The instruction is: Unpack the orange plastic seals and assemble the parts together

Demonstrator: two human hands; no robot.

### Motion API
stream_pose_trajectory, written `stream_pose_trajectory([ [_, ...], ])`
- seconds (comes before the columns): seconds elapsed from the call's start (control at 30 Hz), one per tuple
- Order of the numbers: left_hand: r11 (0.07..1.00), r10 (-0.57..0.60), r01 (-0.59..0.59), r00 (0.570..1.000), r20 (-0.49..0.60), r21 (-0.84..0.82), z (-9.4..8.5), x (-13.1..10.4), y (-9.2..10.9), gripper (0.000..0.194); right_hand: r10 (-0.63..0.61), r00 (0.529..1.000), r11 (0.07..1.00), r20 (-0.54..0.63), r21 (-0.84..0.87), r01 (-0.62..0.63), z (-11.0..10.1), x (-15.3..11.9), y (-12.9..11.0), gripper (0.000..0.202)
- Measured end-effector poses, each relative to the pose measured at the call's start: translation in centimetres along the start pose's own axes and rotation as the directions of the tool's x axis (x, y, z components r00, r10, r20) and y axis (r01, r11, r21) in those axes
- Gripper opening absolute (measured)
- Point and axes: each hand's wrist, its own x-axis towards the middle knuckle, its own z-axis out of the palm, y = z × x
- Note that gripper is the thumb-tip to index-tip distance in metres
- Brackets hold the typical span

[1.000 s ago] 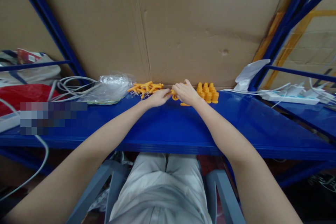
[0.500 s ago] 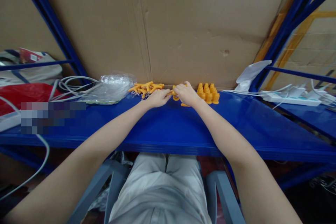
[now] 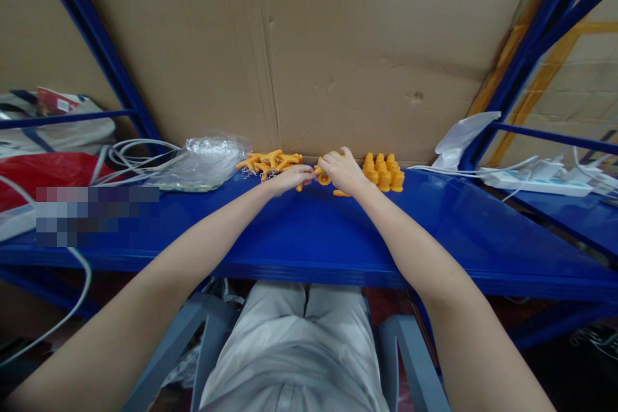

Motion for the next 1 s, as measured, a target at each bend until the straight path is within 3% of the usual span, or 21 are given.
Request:
stream_pose_trajectory([
  [0.17, 1.0, 0.01, -0.01, 1.0, -0.017, -0.021, 0.0, -0.2, 0.6, 0.024, 0.019, 0.999, 0.999, -0.033, -0.042, -0.02, -0.1, 0.2, 0.0, 0.029],
  [0.27, 0.998, 0.025, -0.024, 1.0, -0.012, 0.049, 0.0, -0.4, 0.7, 0.024, 0.034, 0.999, 0.999, -0.039, -0.031, -0.036, 0.0, 0.1, 0.1, 0.029],
  [0.37, 0.951, 0.072, -0.049, 0.995, -0.063, 0.307, -0.1, -0.7, 0.4, 0.022, 0.025, 1.0, 1.0, 0.0, 0.002, -0.025, 0.5, -0.2, 0.1, 0.028],
  [0.47, 0.797, 0.155, -0.057, 0.982, -0.111, 0.601, -0.1, -1.1, 0.1, 0.025, 0.015, 0.999, 0.999, 0.04, 0.038, -0.017, 1.1, -0.4, 0.0, 0.031],
  [0.53, 0.718, 0.175, -0.052, 0.978, -0.108, 0.694, -0.1, -1.4, 0.1, 0.028, 0.026, 0.998, 0.999, 0.056, 0.043, -0.029, 1.2, -0.4, -0.1, 0.033],
  [0.77, 0.665, 0.203, -0.046, 0.972, -0.121, 0.746, -0.3, -1.8, 0.6, 0.03, 0.038, 0.997, 0.999, 0.06, -0.019, -0.037, 0.2, -0.1, -0.3, 0.038],
  [1.0, 0.706, 0.18, -0.019, 0.972, -0.153, 0.708, -0.2, -1.5, 0.6, 0.028, 0.033, 0.999, 0.999, -0.002, -0.029, -0.033, -0.3, 0.1, -0.3, 0.03],
])
